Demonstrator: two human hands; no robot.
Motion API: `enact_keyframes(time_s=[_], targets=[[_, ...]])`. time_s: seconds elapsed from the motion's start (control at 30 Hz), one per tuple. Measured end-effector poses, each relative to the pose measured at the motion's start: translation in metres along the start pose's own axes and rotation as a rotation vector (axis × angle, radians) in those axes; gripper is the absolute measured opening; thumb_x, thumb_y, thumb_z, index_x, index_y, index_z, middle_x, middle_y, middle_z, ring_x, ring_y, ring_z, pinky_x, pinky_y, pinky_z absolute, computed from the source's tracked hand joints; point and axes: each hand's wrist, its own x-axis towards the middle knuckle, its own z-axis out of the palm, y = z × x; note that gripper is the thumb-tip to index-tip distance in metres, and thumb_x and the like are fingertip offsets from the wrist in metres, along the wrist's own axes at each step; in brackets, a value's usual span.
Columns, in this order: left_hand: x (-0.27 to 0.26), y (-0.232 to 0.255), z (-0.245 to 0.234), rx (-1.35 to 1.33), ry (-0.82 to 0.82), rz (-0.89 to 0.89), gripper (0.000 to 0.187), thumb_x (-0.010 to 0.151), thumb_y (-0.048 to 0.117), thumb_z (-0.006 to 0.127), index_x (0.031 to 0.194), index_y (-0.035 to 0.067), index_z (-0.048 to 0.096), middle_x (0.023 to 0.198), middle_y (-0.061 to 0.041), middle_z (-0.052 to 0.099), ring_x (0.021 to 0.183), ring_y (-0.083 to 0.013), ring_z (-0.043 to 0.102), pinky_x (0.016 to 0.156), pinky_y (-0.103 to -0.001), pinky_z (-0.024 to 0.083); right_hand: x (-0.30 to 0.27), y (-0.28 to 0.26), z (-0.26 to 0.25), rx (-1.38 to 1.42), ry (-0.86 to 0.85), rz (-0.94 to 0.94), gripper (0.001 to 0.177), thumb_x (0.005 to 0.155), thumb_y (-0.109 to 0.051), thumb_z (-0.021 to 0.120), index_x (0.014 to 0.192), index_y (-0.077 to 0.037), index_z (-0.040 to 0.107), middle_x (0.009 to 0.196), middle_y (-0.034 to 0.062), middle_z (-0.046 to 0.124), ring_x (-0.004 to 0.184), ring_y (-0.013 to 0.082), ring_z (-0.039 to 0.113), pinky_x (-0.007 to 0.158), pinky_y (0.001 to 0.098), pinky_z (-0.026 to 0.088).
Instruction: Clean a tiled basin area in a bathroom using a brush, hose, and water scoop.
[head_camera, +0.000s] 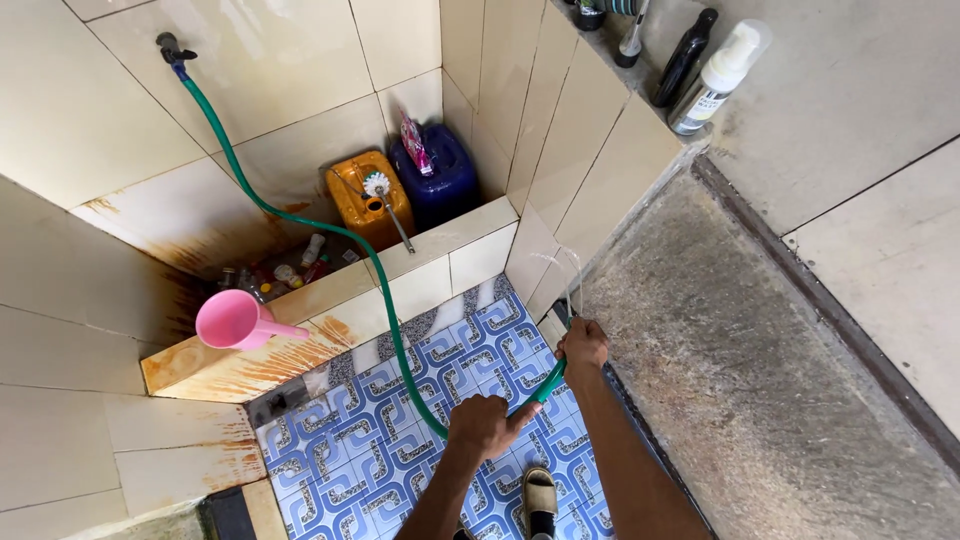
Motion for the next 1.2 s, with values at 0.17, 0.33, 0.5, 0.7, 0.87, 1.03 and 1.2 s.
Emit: enact_keyframes(time_s=[0.17,0.33,0.5,0.7,0.87,1.03,1.2], targets=[[-0.004,0.017,-0.008,-0.063,-0.008,-0.048,0.094,0.087,0.092,0.013,0.078,0.012,0.063,0.07,-0.003,0.062,0.063,-0.021,0.06,0.055,-0.04,0.043,0.016,-0.003,-0.002,0.038,-0.133,-0.017,0.022,0.101,-0.009,0.053,0.079,-0.007,0.051,0.051,0.0073,0.038,0.042,0.017,0.036,0.036,0.0347,0.03],[-0.006,0.022,-0.011,-0.102,0.023,-0.096,0.088,0.088,0.091,0.016,0.072,0.016,0.059,0.065,-0.001,0.058,0.059,-0.0191,0.056,0.054,-0.039,0.04,0.028,-0.002,0.011,-0.024,-0.223,-0.021,0.018,0.102,-0.011,0.05,0.085,-0.005,0.056,0.052,0.0064,0.039,0.042,0.0157,0.037,0.036,0.0323,0.032],[-0.003,0.023,-0.013,-0.085,0.081,-0.128,0.087,0.093,0.087,0.018,0.074,0.016,0.065,0.068,-0.002,0.064,0.064,-0.02,0.063,0.052,-0.038,0.043,0.016,-0.019,0.025,-0.048,-0.214,-0.055,0.023,0.101,-0.011,0.053,0.078,-0.007,0.054,0.05,0.0076,0.045,0.04,0.0174,0.04,0.036,0.0332,0.034],[0.003,0.035,-0.018,-0.144,0.101,-0.142,0.086,0.092,0.087,0.018,0.07,0.016,0.061,0.065,-0.002,0.062,0.06,-0.0191,0.06,0.055,-0.039,0.042,0.021,-0.031,0.028,-0.051,-0.182,-0.166,0.021,0.1,-0.012,0.056,0.079,-0.009,0.054,0.048,0.0079,0.042,0.037,0.0173,0.038,0.033,0.0341,0.033],[0.01,0.041,-0.016,-0.153,0.131,-0.136,0.09,0.089,0.089,0.017,0.073,0.014,0.064,0.069,-0.003,0.067,0.064,-0.0218,0.066,0.057,-0.041,0.048,0.036,-0.029,0.026,-0.04,-0.211,-0.238,0.025,0.104,-0.013,0.054,0.079,-0.01,0.053,0.049,0.0064,0.042,0.038,0.0158,0.037,0.033,0.0345,0.035],[0.013,0.046,-0.011,-0.139,0.149,-0.128,0.089,0.091,0.088,0.017,0.071,0.015,0.065,0.067,-0.003,0.065,0.062,-0.0214,0.064,0.054,-0.04,0.047,0.031,-0.04,0.022,-0.1,-0.219,-0.229,0.025,0.101,-0.012,0.054,0.077,-0.01,0.051,0.051,0.0069,0.042,0.04,0.0156,0.038,0.032,0.0338,0.036],[0.014,0.045,-0.003,-0.14,0.189,-0.136,0.087,0.091,0.088,0.018,0.067,0.016,0.06,0.064,-0.001,0.062,0.058,-0.0198,0.061,0.051,-0.039,0.044,0.043,-0.03,0.025,-0.098,-0.277,-0.195,0.025,0.104,-0.014,0.055,0.079,-0.01,0.053,0.051,0.0065,0.039,0.039,0.0163,0.034,0.033,0.0349,0.035]])
